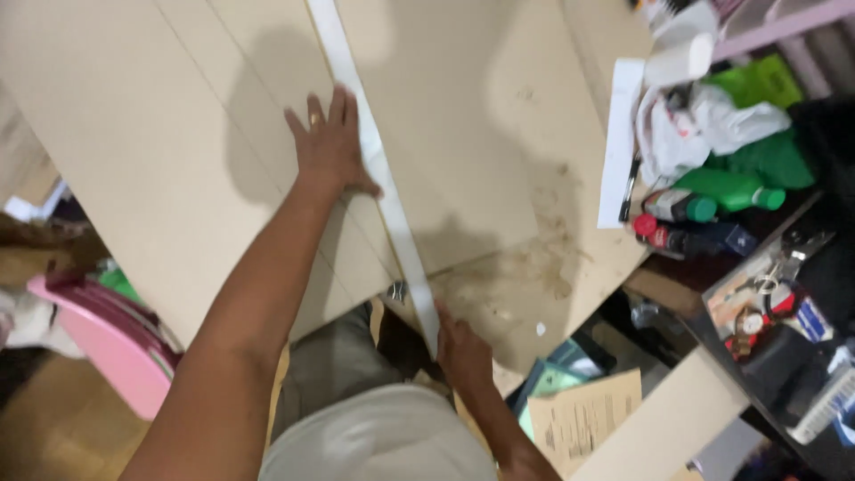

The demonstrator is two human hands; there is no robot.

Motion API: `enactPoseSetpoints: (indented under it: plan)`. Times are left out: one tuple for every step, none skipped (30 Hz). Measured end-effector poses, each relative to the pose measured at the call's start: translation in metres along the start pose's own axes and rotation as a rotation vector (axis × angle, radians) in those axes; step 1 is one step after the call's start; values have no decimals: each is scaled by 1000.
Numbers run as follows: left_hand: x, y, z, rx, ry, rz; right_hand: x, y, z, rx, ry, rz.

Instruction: Measuring and cutting large boards using a straight edge and a utility knife on a cluttered workspace.

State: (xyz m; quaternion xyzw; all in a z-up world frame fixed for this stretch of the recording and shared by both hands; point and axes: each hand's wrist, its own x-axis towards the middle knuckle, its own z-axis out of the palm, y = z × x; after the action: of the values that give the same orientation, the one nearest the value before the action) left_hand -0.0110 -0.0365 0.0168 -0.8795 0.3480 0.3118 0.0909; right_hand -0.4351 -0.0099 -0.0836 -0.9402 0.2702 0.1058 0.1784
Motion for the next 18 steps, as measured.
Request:
enactPoseSetpoints:
  plan:
    - [-3, -1, 1, -13, -32, 0, -6, -3, -1, 18, -32, 34]
    - [-7, -1, 2, -27, -63, 1, -13, -7, -1, 35, -64, 69]
    - [-5, 0, 1, -25, -46, 2, -9, -4, -3, 33, -47, 65]
    - [-3, 1, 1, -32, -32, 1, -6, -1, -4, 32, -132, 97]
    - [-9, 1, 9, -40, -53, 5, -21, -7, -8, 36, -249, 145]
    - [-11, 2, 13, -38, -70, 12, -28, -10, -12, 39, -263, 157]
    - [-6, 2, 10, -27, -45, 6, -19, -6, -12, 17, -232, 144]
    - [-1, 2, 7, -17, -21, 0, -11, -3, -12, -4, -201, 131]
    - [-3, 3, 0, -18, -24, 5, -10, 0, -11, -7, -203, 137]
    - [-5, 3, -7, -15, -53, -9, -8, 3, -10, 39, -119, 78]
    - [-8, 6, -10, -12, -89, -23, -13, 8, -9, 85, -42, 21]
    - [-10, 5, -3, -13, -99, -18, -21, 3, -31, 85, -51, 28]
    - [-8, 4, -1, -23, -87, -16, -21, -3, -54, 300, -185, 248]
    - [-5, 3, 0, -33, -76, -13, -21, -9, -77, 517, -316, 468]
    - [-6, 3, 2, -36, -79, -2, -24, -1, -79, 512, -314, 480]
    - [-7, 4, 4, -47, -79, -9, -28, 8, -81, 533, -268, 642]
    - [-6, 3, 1, -53, -69, -18, -25, 15, -81, 558, -210, 797]
    - [-4, 3, -2, -51, -62, -9, -21, 30, -75, 559, -198, 801]
